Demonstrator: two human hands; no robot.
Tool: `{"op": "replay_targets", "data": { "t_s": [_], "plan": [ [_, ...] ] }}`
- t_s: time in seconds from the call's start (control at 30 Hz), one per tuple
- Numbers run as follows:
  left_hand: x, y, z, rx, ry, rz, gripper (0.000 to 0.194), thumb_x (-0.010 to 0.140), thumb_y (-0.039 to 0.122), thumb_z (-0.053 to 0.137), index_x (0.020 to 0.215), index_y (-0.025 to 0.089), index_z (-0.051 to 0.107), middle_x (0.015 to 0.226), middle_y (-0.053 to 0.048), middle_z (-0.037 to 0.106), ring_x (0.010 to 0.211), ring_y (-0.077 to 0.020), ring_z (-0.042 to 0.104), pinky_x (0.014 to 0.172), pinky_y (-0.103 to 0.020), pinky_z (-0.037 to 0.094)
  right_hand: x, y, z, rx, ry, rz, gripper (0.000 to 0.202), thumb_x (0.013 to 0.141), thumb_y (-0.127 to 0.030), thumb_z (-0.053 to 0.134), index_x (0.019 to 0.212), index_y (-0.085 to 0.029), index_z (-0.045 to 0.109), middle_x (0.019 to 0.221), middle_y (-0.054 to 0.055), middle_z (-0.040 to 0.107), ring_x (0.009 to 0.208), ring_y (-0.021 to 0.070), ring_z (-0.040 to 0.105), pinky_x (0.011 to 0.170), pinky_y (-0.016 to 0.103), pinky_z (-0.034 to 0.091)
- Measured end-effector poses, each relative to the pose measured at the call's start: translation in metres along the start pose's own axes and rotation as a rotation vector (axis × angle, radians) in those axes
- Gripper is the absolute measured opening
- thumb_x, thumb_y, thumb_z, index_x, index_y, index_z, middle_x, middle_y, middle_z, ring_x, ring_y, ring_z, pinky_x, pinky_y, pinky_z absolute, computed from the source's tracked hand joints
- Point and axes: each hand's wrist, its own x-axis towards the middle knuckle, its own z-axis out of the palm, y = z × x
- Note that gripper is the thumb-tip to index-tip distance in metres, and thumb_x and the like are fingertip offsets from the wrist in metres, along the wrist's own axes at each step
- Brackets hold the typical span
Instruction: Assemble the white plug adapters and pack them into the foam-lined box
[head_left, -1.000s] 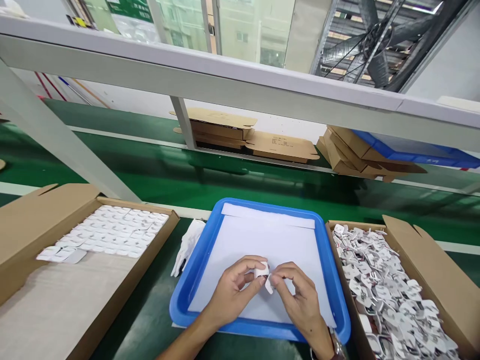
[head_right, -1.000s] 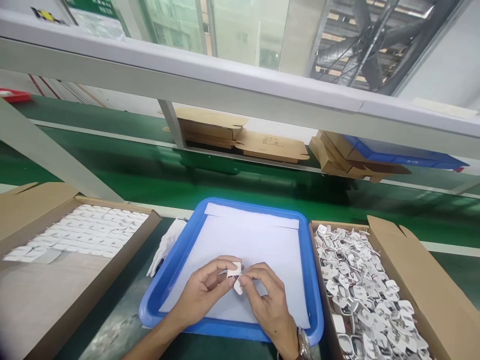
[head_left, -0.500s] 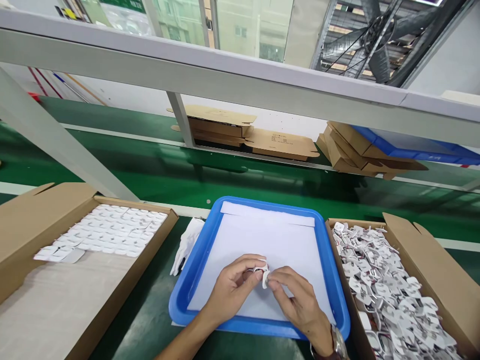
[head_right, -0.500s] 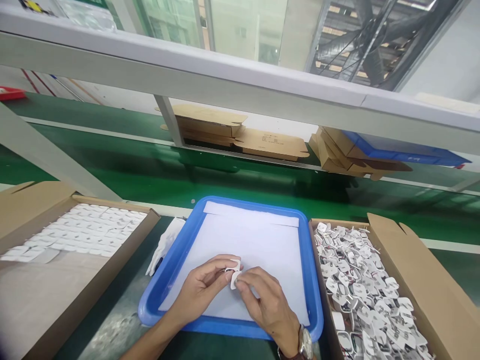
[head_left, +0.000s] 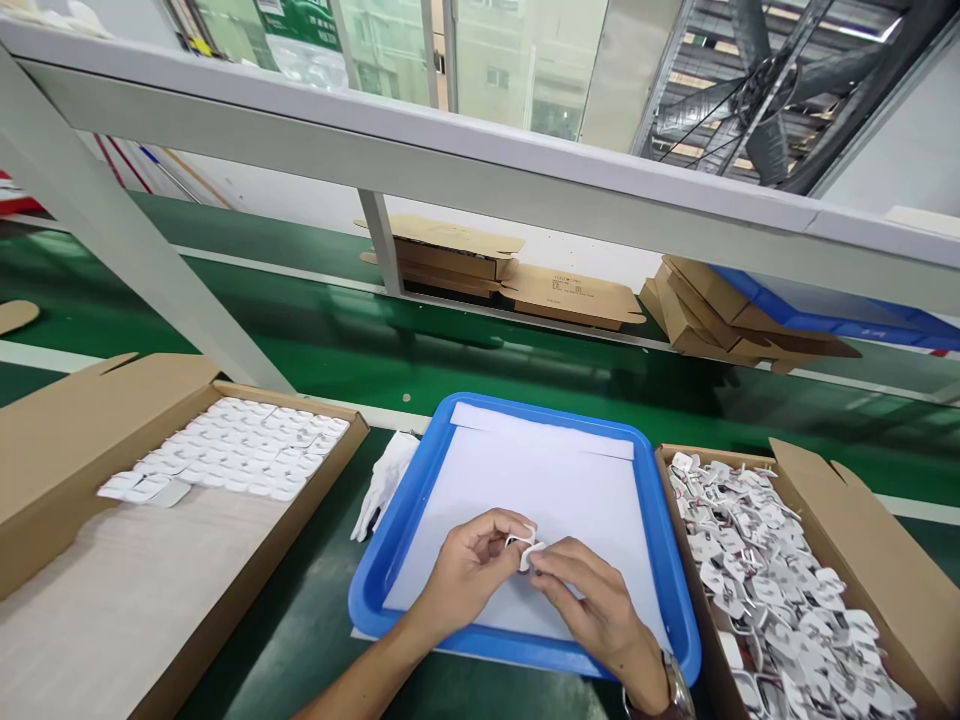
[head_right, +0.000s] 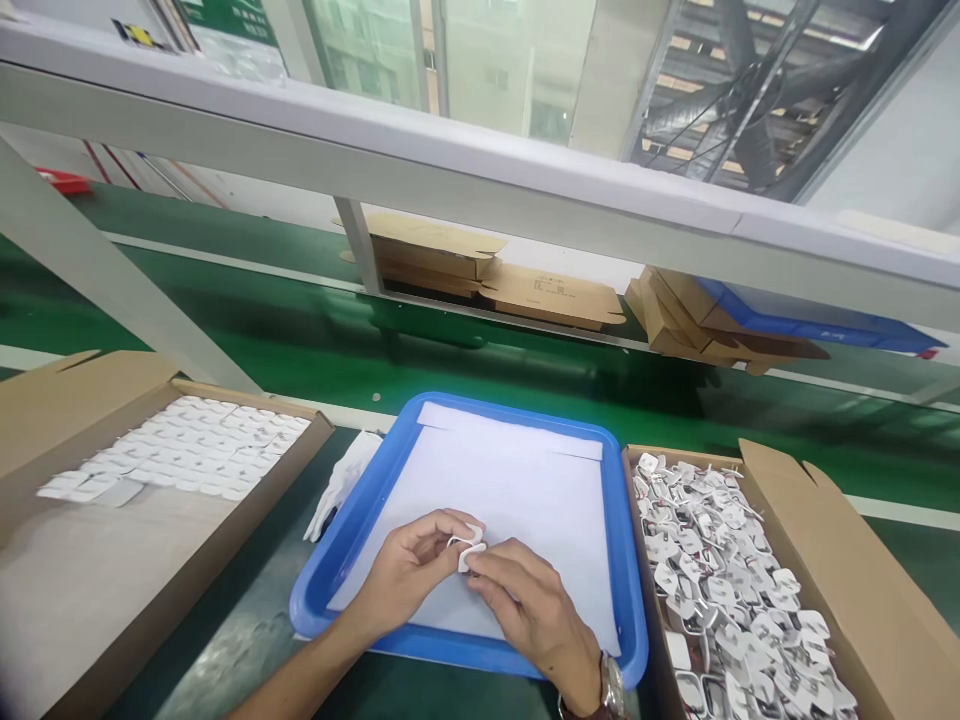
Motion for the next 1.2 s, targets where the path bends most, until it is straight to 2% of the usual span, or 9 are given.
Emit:
{"op": "replay_targets", "data": {
  "t_s": [0.1, 0.23, 0.33, 0.53, 0.7, 0.83, 0.9, 1.03, 1.2],
  "plan": [
    [0.001, 0.001, 0.000, 0.005, 0.010, -0.060, 0.023, 0.084, 0.038, 0.081, 0.095, 0.018, 0.080, 0.103, -0.010, 0.078, 0.096, -0.0239, 0.072, 0.084, -0.032, 0.059, -0.001, 0.002, 0.001, -0.081, -0.003, -0.003, 0.054, 0.097, 0.002, 0.058, 0.143, -0.025, 0.055, 0.111, 0.011, 0.067, 0.099, 0.0218, 0.065, 0.081, 0.035, 0.059],
    [0.002, 0.009, -0.002, 0.035, -0.021, -0.121, 0.035, 0.087, 0.040, 0.078, 0.115, 0.019, 0.079, 0.108, -0.010, 0.078, 0.108, -0.0266, 0.070, 0.098, -0.036, 0.056, -0.002, 0.005, -0.002, -0.219, 0.039, 0.048, 0.045, 0.100, -0.003, 0.055, 0.140, -0.022, 0.055, 0.107, 0.012, 0.060, 0.096, 0.0226, 0.063, 0.079, 0.036, 0.057],
    [0.002, 0.011, -0.004, 0.053, -0.059, -0.074, 0.035, 0.089, 0.040, 0.076, 0.118, 0.021, 0.080, 0.114, -0.011, 0.075, 0.113, -0.0275, 0.069, 0.102, -0.038, 0.055, -0.002, 0.008, -0.004, -0.251, 0.072, 0.092, 0.041, 0.102, -0.006, 0.052, 0.138, -0.023, 0.054, 0.105, 0.010, 0.059, 0.093, 0.0218, 0.062, 0.077, 0.036, 0.057],
    [0.000, 0.000, -0.001, 0.088, -0.037, -0.001, 0.031, 0.088, 0.039, 0.078, 0.115, 0.024, 0.082, 0.112, -0.012, 0.072, 0.111, -0.0275, 0.070, 0.098, -0.038, 0.059, -0.002, 0.007, 0.000, -0.267, -0.001, 0.124, 0.040, 0.104, -0.011, 0.047, 0.141, -0.024, 0.051, 0.107, 0.011, 0.060, 0.095, 0.0240, 0.063, 0.078, 0.037, 0.059],
    [-0.002, 0.002, 0.000, 0.093, -0.019, 0.023, 0.028, 0.088, 0.036, 0.079, 0.113, 0.025, 0.082, 0.117, -0.012, 0.074, 0.111, -0.0285, 0.072, 0.093, -0.038, 0.063, -0.001, 0.000, -0.004, -0.063, -0.025, 0.145, 0.046, 0.104, -0.015, 0.052, 0.147, -0.030, 0.051, 0.109, 0.009, 0.061, 0.098, 0.0223, 0.064, 0.083, 0.036, 0.059],
    [-0.004, 0.007, 0.001, 0.074, -0.049, 0.077, 0.023, 0.091, 0.029, 0.076, 0.113, 0.026, 0.082, 0.125, -0.012, 0.075, 0.117, -0.0294, 0.071, 0.096, -0.037, 0.062, 0.006, -0.002, -0.010, 0.119, 0.083, 0.357, 0.043, 0.100, -0.029, 0.065, 0.143, -0.031, 0.057, 0.125, 0.010, 0.061, 0.119, 0.0246, 0.061, 0.104, 0.041, 0.055],
    [-0.005, 0.007, 0.002, 0.087, -0.080, 0.103, 0.024, 0.092, 0.025, 0.074, 0.115, 0.026, 0.082, 0.127, -0.012, 0.074, 0.115, -0.0288, 0.072, 0.092, -0.035, 0.064, 0.010, -0.003, -0.011, 0.257, 0.075, 0.455, 0.040, 0.100, -0.031, 0.066, 0.139, -0.031, 0.061, 0.134, 0.010, 0.061, 0.129, 0.0250, 0.059, 0.111, 0.044, 0.051],
    [-0.006, 0.005, 0.004, 0.124, -0.096, 0.131, 0.025, 0.093, 0.021, 0.071, 0.116, 0.027, 0.081, 0.126, -0.012, 0.074, 0.109, -0.0262, 0.074, 0.084, -0.032, 0.065, 0.013, -0.002, -0.012, 0.546, 0.043, 0.611, 0.037, 0.097, -0.035, 0.070, 0.133, -0.029, 0.066, 0.131, 0.007, 0.070, 0.123, 0.0246, 0.067, 0.109, 0.045, 0.054],
    [-0.006, 0.002, 0.006, 0.149, -0.086, 0.143, 0.024, 0.094, 0.020, 0.071, 0.115, 0.026, 0.081, 0.124, -0.012, 0.075, 0.109, -0.0264, 0.074, 0.085, -0.032, 0.065, 0.010, -0.001, -0.012, 0.418, 0.057, 0.618, 0.033, 0.098, -0.036, 0.069, 0.131, -0.028, 0.069, 0.125, 0.007, 0.072, 0.117, 0.0225, 0.069, 0.106, 0.040, 0.056]
  ]
}}
